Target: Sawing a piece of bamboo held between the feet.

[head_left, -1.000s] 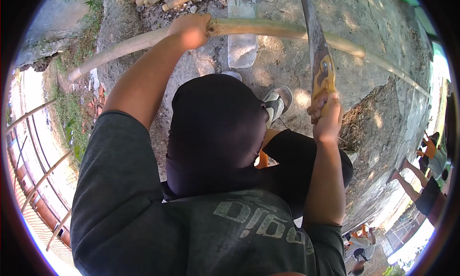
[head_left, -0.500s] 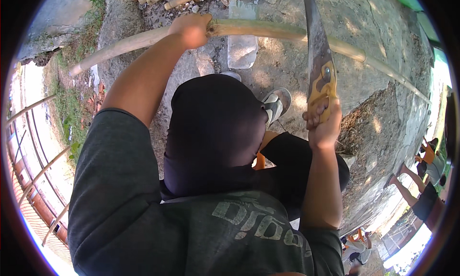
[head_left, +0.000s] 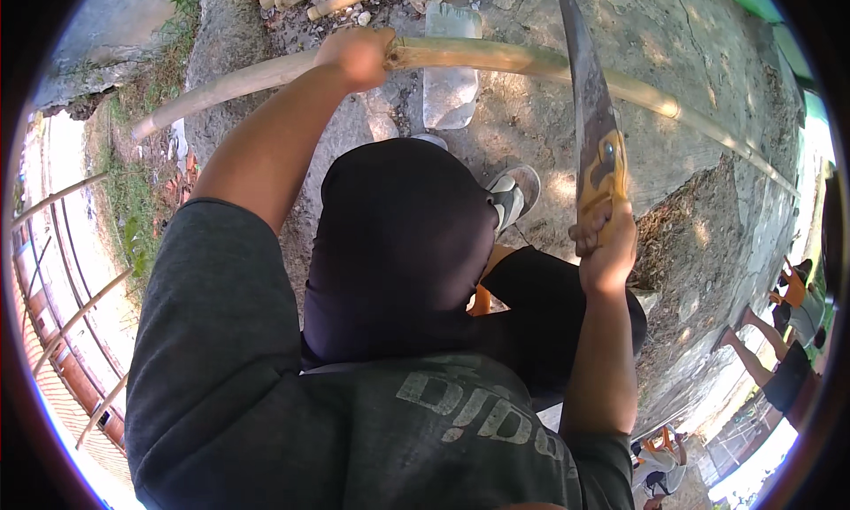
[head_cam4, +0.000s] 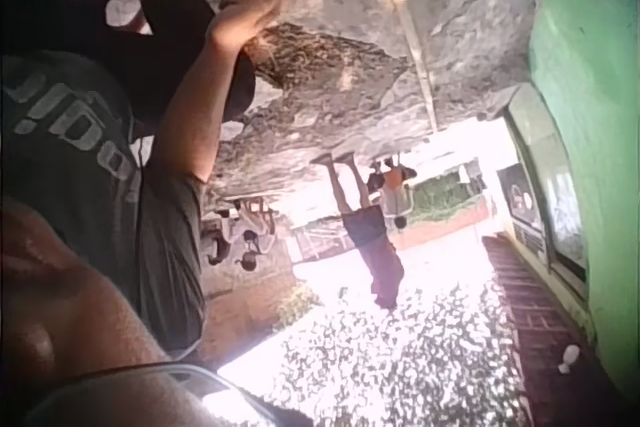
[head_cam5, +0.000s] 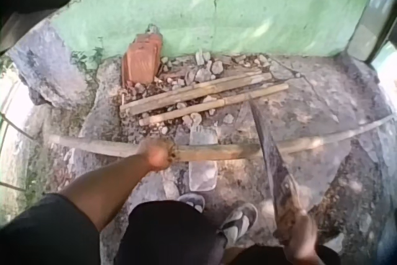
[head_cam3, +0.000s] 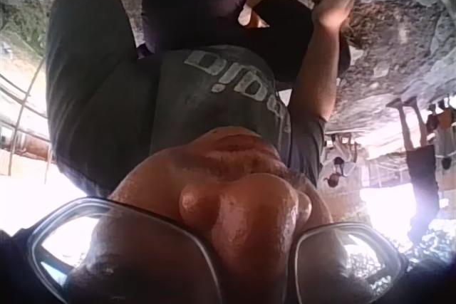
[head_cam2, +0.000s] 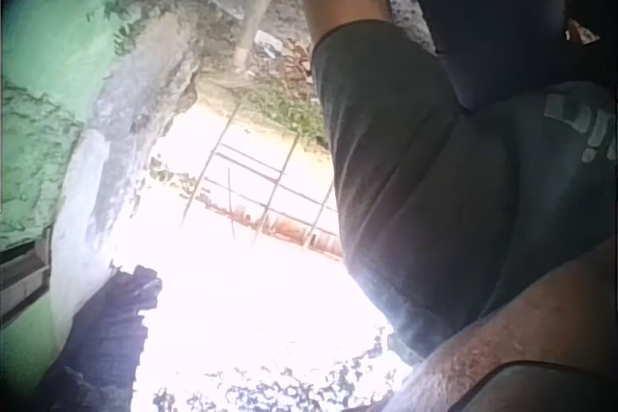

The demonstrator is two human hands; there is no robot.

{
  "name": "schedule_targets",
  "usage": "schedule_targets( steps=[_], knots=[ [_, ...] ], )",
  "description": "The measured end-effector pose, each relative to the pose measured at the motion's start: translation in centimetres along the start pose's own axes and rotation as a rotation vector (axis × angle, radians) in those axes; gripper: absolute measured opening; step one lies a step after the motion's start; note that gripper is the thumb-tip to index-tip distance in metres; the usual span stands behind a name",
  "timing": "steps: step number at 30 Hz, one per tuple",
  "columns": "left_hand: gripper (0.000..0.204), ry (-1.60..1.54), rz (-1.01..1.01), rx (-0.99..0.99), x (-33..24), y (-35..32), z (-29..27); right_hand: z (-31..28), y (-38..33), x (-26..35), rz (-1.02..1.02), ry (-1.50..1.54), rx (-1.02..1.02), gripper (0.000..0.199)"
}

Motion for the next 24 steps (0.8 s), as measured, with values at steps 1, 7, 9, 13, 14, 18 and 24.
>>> schedule_targets(
  steps=[1, 7, 9, 13, 14, 18, 24],
  knots=[
    [0.044, -0.005, 0.018, -0.011, -0.8, 0.5, -0.3, 2.0, 2.9, 1.5, -0.114, -0.159, 0.092, 0.042],
    [0.042, -0.012, 0.038, -0.014, -0.5, 1.0, -0.2, 3.2, 5.9, 3.0, -0.038, -0.013, 0.078, 0.041],
    [0.036, -0.004, 0.05, 0.039, 0.2, 0.4, 0.4, 0.5, 1.8, -0.2, 0.028, 0.089, 0.009, 0.043],
    [0.044, 0.017, 0.039, -0.003, 0.7, 0.1, 0.5, -1.7, -4.2, -1.3, -0.048, 0.115, 0.049, 0.044],
    [0.043, 0.011, 0.02, 0.017, 1.0, 0.2, 0.5, -1.6, -4.4, -1.2, -0.042, 0.123, 0.057, 0.044],
    [0.042, -0.003, 0.083, -0.049, -0.8, 1.2, 0.9, 2.4, 5.6, 2.5, -0.068, -0.149, 0.085, 0.042],
    [0.041, -0.012, 0.032, 0.025, 0.1, 0.8, 0.3, 3.3, 4.1, 2.0, -0.089, -0.103, 0.095, 0.041]
  ],
)
Point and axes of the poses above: each hand's wrist, its own y-axis towards the middle knuckle, its own z-axis out of the palm, x = y × z, the point moved 10 cm from there along y, towards the middle knuckle, and after that the axes turned 4 degrees about y, right-handed, at the moved point
